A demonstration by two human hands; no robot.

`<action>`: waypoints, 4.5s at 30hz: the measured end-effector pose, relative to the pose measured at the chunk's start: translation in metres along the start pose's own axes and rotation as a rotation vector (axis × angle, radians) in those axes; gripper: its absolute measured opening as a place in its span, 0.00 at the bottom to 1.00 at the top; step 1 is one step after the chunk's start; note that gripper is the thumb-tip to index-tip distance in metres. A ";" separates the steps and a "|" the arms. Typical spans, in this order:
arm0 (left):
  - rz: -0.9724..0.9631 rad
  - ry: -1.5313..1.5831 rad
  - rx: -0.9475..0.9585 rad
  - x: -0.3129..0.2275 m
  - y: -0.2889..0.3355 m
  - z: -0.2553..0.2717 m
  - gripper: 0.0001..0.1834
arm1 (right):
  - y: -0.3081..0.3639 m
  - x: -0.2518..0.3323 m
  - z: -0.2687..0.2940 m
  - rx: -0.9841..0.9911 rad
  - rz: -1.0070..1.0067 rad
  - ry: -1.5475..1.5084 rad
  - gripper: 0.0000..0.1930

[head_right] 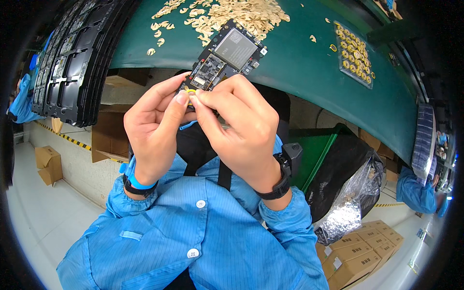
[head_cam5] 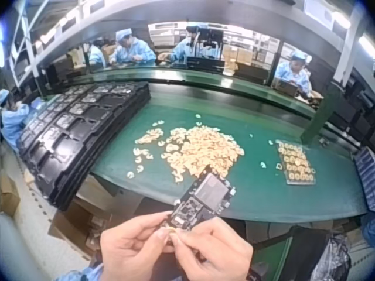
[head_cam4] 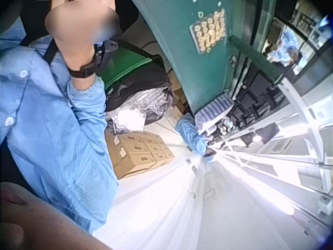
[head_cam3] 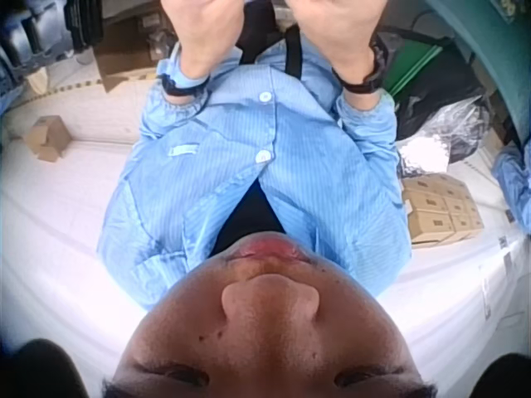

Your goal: The worker is assembling small electronic components, such as rubber rings and batteries, onto circuit boards on a factory production line.

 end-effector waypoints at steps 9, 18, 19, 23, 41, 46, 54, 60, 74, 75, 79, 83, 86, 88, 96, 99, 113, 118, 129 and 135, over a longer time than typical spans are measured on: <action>0.048 0.073 0.038 -0.004 -0.003 0.007 0.19 | -0.001 0.012 0.001 0.148 0.079 0.091 0.17; 0.055 0.063 0.053 -0.006 -0.002 0.007 0.20 | 0.002 0.014 -0.001 0.155 0.112 0.070 0.19; 0.067 0.069 0.049 -0.005 -0.002 0.008 0.20 | 0.001 0.013 -0.001 0.170 0.091 0.057 0.19; 0.114 0.104 0.042 0.000 -0.005 0.009 0.20 | -0.001 0.009 0.001 0.206 0.060 0.021 0.19; 0.201 0.178 0.126 0.010 -0.032 0.000 0.22 | -0.047 -0.099 0.024 0.171 -0.680 -0.391 0.10; 0.164 0.024 0.111 -0.006 -0.030 0.020 0.23 | -0.152 -0.249 0.070 0.217 -0.710 -0.336 0.10; 0.155 -0.071 0.011 -0.012 -0.017 0.061 0.15 | -0.169 -0.360 0.126 -0.428 -0.742 -0.281 0.14; 0.202 -0.109 0.090 0.009 -0.021 0.054 0.14 | -0.110 -0.255 0.225 0.319 -0.453 0.685 0.10; 0.285 -0.222 0.303 0.023 0.000 0.010 0.11 | -0.049 -0.204 0.190 0.355 -0.164 0.833 0.12; 0.306 -0.226 0.273 0.028 0.002 0.014 0.11 | -0.052 -0.202 0.186 0.300 -0.120 0.861 0.11; 0.328 -0.237 0.285 0.031 0.008 0.013 0.12 | -0.070 -0.239 0.179 0.284 -0.186 0.936 0.10; 0.317 -0.237 0.289 0.024 0.008 0.015 0.12 | -0.076 -0.268 0.170 0.263 -0.202 0.872 0.08; 0.309 -0.228 0.255 0.023 0.009 0.016 0.12 | -0.077 -0.263 0.167 0.131 -0.097 0.766 0.08; 0.315 -0.188 0.297 0.030 0.004 0.016 0.11 | -0.073 -0.259 0.180 0.087 -0.211 0.733 0.09; 0.327 -0.035 0.274 0.015 -0.011 -0.015 0.16 | -0.073 -0.098 0.087 0.103 -0.365 -0.061 0.02; 0.413 0.153 0.340 0.014 -0.014 -0.029 0.20 | -0.057 -0.033 0.060 0.255 0.009 -0.074 0.05; 0.319 0.299 0.309 -0.004 -0.013 -0.020 0.11 | -0.031 0.005 0.051 0.272 0.416 -0.082 0.14; 0.236 0.196 0.258 -0.008 -0.009 -0.021 0.10 | -0.020 -0.013 0.052 0.203 -0.097 -0.251 0.05; 0.071 -0.066 0.159 -0.013 -0.006 -0.019 0.10 | -0.009 -0.020 0.036 0.126 -0.309 -0.428 0.04; 0.075 -0.096 0.177 -0.011 -0.007 -0.020 0.10 | -0.008 -0.021 0.034 0.185 -0.315 -0.443 0.03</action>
Point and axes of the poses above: each hand's wrist, its own y-axis away from the middle knuckle, its own z-axis out of the back of the hand, x = y × z, the point moved 5 cm from there along -y, towards the middle knuckle, and after that the axes turned 10 degrees about z, right-handed, at the moved point
